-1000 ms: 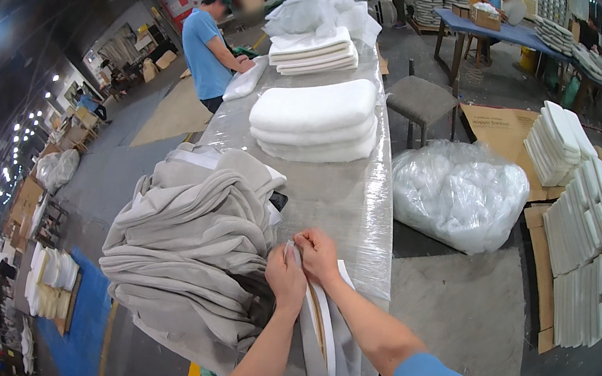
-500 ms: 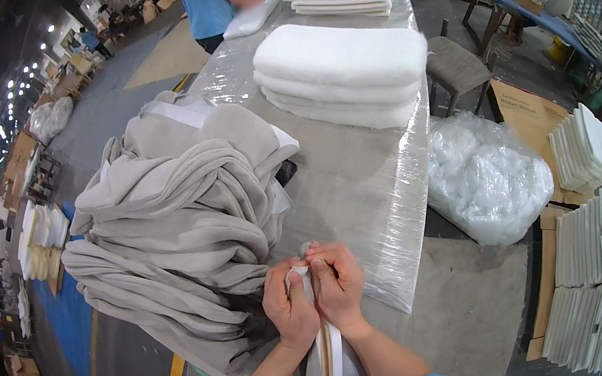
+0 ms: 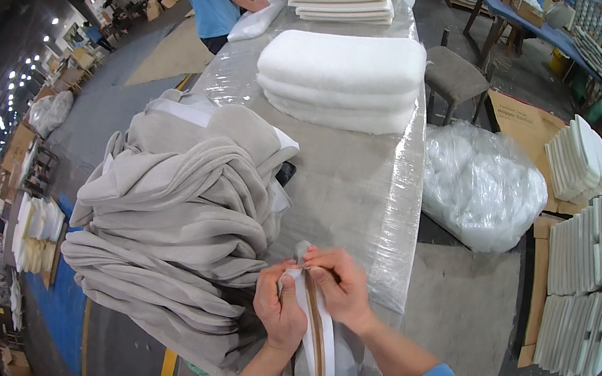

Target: The person inserts white foam inserts into gray fabric covers, aligns the edges, and secures the openings by hand. The finished cushions are stacked on a nearby pallet while the person continues the process with additional inserts and covers.

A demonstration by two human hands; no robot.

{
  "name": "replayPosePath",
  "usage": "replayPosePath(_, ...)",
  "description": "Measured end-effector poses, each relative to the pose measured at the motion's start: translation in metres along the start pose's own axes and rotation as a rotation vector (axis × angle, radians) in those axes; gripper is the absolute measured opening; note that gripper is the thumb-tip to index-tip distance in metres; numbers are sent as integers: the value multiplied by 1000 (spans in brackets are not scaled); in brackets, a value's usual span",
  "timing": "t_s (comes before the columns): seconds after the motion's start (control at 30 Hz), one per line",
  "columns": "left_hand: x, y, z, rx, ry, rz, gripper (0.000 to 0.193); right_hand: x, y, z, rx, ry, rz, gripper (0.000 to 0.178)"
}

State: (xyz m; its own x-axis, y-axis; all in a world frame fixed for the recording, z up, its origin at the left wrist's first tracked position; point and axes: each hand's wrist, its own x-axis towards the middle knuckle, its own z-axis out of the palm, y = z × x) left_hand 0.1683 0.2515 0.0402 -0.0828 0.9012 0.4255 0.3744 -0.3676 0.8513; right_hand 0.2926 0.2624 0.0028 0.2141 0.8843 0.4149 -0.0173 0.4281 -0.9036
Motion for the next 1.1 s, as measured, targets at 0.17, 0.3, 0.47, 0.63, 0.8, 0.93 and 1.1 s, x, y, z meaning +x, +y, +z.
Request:
replayPosePath(0.17,8,-6,-2,8,-42,14,20,31,-12,-21,-42,-215,73,36)
replayPosePath(0.3,11,-10,0,-104,-89,-86,17,36,-9,-24,-178,-247,88,34)
replayPosePath(0.47,12,-14,6,-284,-101,-245,18,33,4,-10,-194,-130,76,24)
replayPosePath(0.63,16,-12,9,-35,-44,-142,15,27,5,14,-163,61,-9,16)
replayPosePath(0.8,15,-12,13,17,8,-30,18,24,13,20,-163,99,-49,16)
replayPosePath(0.93,13,-17,10,10,7,22,22,19,18,22,-136,109,-89,16)
replayPosePath(1.1,12,-15,4,-18,-32,97,27,11,22,23,-38,112,-91,16)
